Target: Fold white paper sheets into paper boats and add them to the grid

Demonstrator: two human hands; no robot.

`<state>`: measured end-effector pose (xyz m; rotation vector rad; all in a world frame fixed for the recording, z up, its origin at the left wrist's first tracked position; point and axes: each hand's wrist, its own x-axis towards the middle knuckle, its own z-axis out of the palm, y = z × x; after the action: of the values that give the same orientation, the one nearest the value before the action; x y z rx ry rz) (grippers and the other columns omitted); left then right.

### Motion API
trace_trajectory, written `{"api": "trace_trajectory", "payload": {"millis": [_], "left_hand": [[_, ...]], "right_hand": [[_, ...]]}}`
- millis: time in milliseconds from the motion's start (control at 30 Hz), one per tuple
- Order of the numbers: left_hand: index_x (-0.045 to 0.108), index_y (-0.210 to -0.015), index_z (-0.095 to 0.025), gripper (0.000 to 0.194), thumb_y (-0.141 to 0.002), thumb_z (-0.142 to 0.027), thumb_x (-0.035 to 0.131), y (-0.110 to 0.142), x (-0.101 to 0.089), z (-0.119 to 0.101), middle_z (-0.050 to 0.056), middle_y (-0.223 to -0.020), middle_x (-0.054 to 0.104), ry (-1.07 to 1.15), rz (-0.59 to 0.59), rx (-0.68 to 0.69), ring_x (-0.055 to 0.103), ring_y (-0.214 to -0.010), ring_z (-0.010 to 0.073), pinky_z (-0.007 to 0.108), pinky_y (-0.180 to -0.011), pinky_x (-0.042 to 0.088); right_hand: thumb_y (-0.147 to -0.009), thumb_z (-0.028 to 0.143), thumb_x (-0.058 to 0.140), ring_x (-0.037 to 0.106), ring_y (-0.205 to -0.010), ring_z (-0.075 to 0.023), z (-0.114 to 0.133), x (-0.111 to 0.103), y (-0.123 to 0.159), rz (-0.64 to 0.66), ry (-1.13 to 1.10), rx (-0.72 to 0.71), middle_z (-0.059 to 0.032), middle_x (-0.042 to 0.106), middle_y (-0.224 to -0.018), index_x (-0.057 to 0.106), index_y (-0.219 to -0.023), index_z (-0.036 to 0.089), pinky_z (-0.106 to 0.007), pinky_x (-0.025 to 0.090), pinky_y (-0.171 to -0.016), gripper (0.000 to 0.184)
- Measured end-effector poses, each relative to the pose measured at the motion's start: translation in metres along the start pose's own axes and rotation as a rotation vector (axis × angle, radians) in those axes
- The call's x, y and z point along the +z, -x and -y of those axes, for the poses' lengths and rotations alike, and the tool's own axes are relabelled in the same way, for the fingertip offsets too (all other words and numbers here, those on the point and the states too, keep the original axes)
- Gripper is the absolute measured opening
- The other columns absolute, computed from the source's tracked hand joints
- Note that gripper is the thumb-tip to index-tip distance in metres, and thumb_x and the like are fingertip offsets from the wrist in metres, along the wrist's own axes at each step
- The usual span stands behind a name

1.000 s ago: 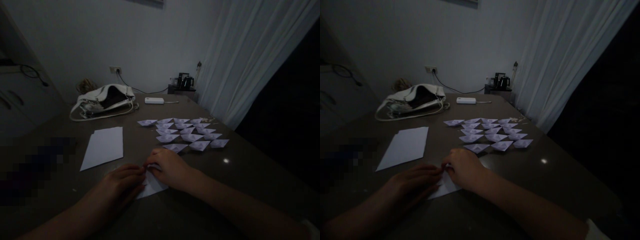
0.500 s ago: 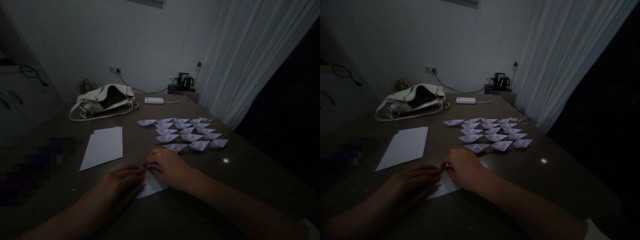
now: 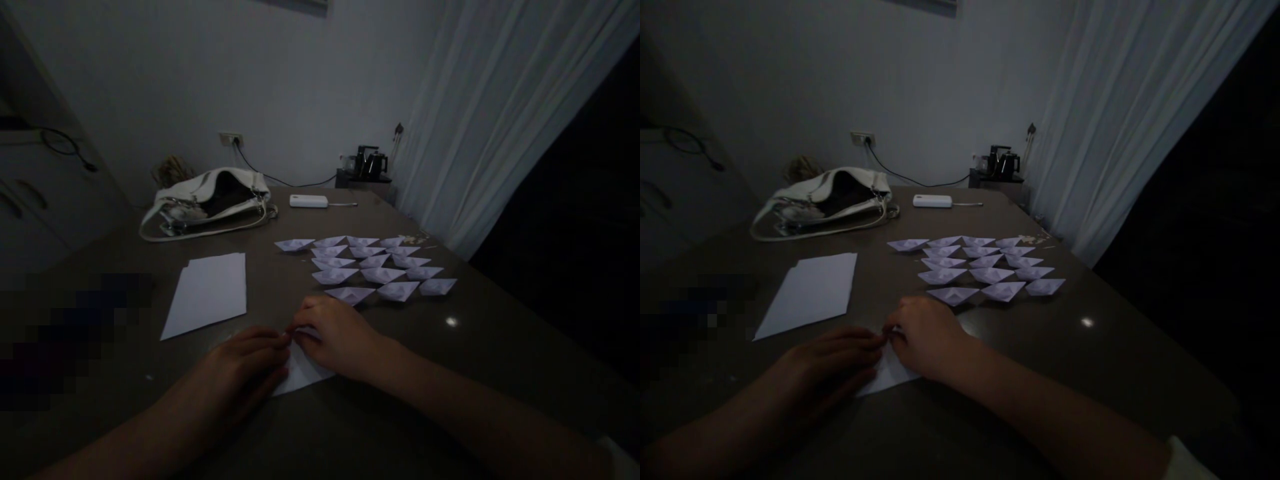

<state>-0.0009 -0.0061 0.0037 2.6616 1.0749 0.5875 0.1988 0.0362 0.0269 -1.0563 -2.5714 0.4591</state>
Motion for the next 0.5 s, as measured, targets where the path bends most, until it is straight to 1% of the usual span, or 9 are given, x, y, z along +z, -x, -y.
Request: {"api": "trace_trajectory", "payload": {"millis": [167,367,500], "left_hand": [[0.068,-0.104,-0.023,0.023,-0.089,-0.016,0.052,-0.0015,-0.0014,-0.0011,0.005,-0.110,0.070,0.031,-0.006,-0.007,0.061,-0.108,0.0197,0.033,-0.087,0.056],[0.067,-0.107,-0.023,0.025,-0.089,-0.017,0.051,-0.0015,-0.0030,-0.0027,0.006,-0.109,0.070,0.041,-0.004,0.003,0.061,-0.107,0.0205,0.033,-0.086,0.056],[0.066,-0.108,-0.024,0.025,-0.089,-0.019,0.051,0.0008,-0.0004,0.0004,0.006,-0.112,0.069,0.030,-0.015,-0.012,0.061,-0.108,0.0216,0.035,-0.086,0.056]], "right_hand": [[-0.082,0.025,0.060,0.058,-0.076,-0.0157,0.0025,0.0014,0.0006,-0.021,0.037,-0.007,-0.0066,0.064,-0.087,0.072,-0.092,0.017,-0.025,0.041,-0.063,0.018],[-0.081,0.025,0.060,0.058,-0.081,-0.0167,0.0049,-0.0008,0.0042,-0.003,0.038,-0.026,-0.0072,0.063,-0.091,0.070,-0.095,0.017,-0.027,0.043,-0.068,0.019],[-0.080,0.031,0.063,0.058,-0.082,-0.0175,0.0072,-0.0042,0.0059,0.020,0.032,-0.019,-0.0075,0.062,-0.092,0.069,-0.097,0.017,-0.027,0.044,-0.069,0.023]]}}
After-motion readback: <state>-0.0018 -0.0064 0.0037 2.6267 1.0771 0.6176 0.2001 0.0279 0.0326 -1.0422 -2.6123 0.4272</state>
